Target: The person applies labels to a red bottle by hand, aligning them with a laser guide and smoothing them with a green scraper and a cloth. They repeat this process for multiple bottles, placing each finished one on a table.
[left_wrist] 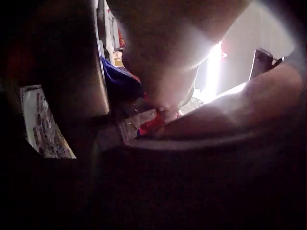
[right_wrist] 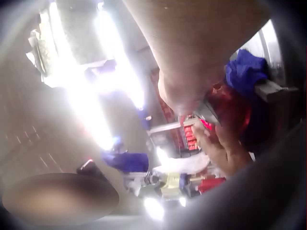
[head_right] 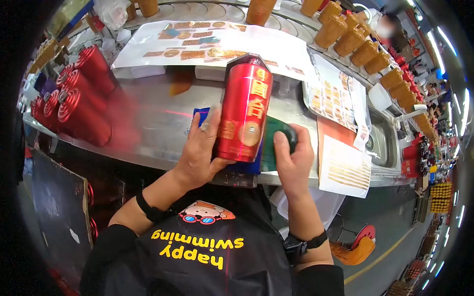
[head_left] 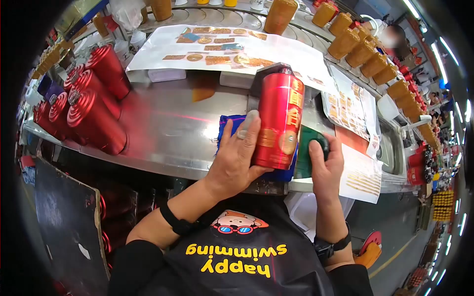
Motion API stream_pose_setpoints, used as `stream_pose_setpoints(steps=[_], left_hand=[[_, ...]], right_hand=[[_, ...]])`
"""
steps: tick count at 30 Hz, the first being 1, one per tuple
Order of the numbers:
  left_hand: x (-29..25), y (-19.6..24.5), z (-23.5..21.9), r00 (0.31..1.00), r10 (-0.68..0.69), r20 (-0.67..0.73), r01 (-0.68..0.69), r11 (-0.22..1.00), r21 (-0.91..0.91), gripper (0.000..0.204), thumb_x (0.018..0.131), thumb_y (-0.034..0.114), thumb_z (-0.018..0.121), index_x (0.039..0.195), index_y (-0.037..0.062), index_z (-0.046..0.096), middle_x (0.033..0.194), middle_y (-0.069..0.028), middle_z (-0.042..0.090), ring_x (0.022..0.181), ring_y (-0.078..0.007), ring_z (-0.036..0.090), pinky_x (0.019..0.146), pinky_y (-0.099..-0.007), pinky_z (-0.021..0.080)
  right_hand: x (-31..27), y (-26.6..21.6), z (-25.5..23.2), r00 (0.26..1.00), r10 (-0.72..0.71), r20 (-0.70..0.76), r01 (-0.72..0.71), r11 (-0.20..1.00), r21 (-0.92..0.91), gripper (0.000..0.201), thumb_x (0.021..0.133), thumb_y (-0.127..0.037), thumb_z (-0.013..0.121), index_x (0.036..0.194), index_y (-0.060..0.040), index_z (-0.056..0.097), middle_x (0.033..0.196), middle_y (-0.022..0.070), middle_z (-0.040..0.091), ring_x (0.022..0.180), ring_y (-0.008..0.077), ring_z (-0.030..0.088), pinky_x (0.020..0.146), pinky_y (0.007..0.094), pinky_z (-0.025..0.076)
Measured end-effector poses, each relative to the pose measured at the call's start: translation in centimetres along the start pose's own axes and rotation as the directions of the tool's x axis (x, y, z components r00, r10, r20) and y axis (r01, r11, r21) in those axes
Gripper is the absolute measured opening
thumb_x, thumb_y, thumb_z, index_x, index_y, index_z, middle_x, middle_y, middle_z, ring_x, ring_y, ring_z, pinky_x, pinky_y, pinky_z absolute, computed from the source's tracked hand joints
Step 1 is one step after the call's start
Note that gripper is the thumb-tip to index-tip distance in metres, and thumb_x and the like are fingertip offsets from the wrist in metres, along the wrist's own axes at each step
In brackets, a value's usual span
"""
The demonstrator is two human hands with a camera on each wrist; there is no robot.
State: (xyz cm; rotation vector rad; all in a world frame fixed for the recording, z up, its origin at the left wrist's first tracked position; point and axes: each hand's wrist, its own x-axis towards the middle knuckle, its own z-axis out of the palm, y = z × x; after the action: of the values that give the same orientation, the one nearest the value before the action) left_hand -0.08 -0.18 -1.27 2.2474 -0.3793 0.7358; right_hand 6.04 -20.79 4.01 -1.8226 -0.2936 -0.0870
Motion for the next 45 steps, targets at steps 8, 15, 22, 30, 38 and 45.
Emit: stream_pose_setpoints(steps=[8,15,22,30,38,45], left_hand=[[0.9,1.4,-0.2,0.995,0.102,0.010,-0.103,0.989,0.108,0.089,0.089,0.045,0.062,0.153,-0.0026,0.022,0.151,-0.0269,0.037,0.142,-0.0426,0.034,0.116,-0.0575,0.015],[0.0,0.3,0.3,0.995,0.100,-0.028,-0.100,0.995,0.010,0.091,0.090,0.042,0.064,0.153,-0.0036,0.018,0.153,-0.0284,0.032,0.140,-0.0424,0.036,0.116,-0.0531,0.022],[-0.4,0.3,0.3,1.000,0.004,-0.010,-0.005,0.992,-0.124,0.088,0.093,0.044,0.060,0.153,-0.0048,0.017,0.153,-0.0287,0.032,0.141,-0.0425,0.036,0.115,-0.0524,0.025],[-0.5,0.2,-0.6,0.996,0.040,0.083,-0.032,0.996,-0.088,0.072,0.094,0.036,0.061,0.152,0.0052,0.032,0.153,-0.0282,0.031,0.141,-0.0433,0.035,0.116,-0.0550,0.019],[0.8,1.3,-1.1,0.963,0.221,0.157,-0.263,0.902,0.343,0.037,0.088,0.015,0.062,0.123,0.0276,0.067,0.152,-0.0158,0.041,0.144,-0.0382,0.030,0.120,-0.0557,0.007],[1.0,0.6,-1.8,0.978,0.183,0.100,-0.185,0.983,0.015,0.037,0.094,0.021,0.060,0.130,0.0165,0.061,0.151,-0.0225,0.040,0.143,-0.0397,0.032,0.118,-0.0498,0.018]], right_hand=[[-1.2,0.0,1.5,0.995,0.037,0.097,-0.057,0.976,0.209,0.024,0.096,-0.015,0.066,0.112,0.0001,0.055,0.091,-0.0002,0.061,0.080,0.0053,0.053,0.073,0.0209,0.046],[-1.5,1.8,-1.0,1.000,0.003,0.025,-0.010,0.965,0.264,0.024,0.095,-0.014,0.066,0.112,-0.0004,0.057,0.095,0.0003,0.061,0.083,0.0060,0.053,0.076,0.0209,0.046],[0.0,-0.5,-2.6,0.770,-0.606,0.201,0.638,0.732,-0.237,0.034,0.070,0.003,0.077,0.102,-0.0052,0.068,0.088,0.0079,0.059,0.077,0.0258,0.054,0.066,0.0341,0.045],[-0.5,-0.4,-4.0,0.824,-0.482,0.299,0.522,0.851,-0.066,0.029,0.073,0.001,0.078,0.100,-0.0032,0.070,0.084,0.0086,0.061,0.074,0.0205,0.058,0.062,0.0298,0.045],[-0.6,0.7,-3.8,0.887,-0.414,0.203,0.429,0.903,-0.032,0.025,0.078,-0.001,0.078,0.101,-0.0008,0.069,0.085,0.0098,0.062,0.074,0.0170,0.060,0.063,0.0266,0.046],[0.1,-0.1,-2.9,0.794,-0.550,0.259,0.592,0.796,-0.127,0.031,0.069,0.003,0.077,0.099,-0.0033,0.070,0.084,0.0083,0.059,0.072,0.0220,0.055,0.062,0.0321,0.044]])
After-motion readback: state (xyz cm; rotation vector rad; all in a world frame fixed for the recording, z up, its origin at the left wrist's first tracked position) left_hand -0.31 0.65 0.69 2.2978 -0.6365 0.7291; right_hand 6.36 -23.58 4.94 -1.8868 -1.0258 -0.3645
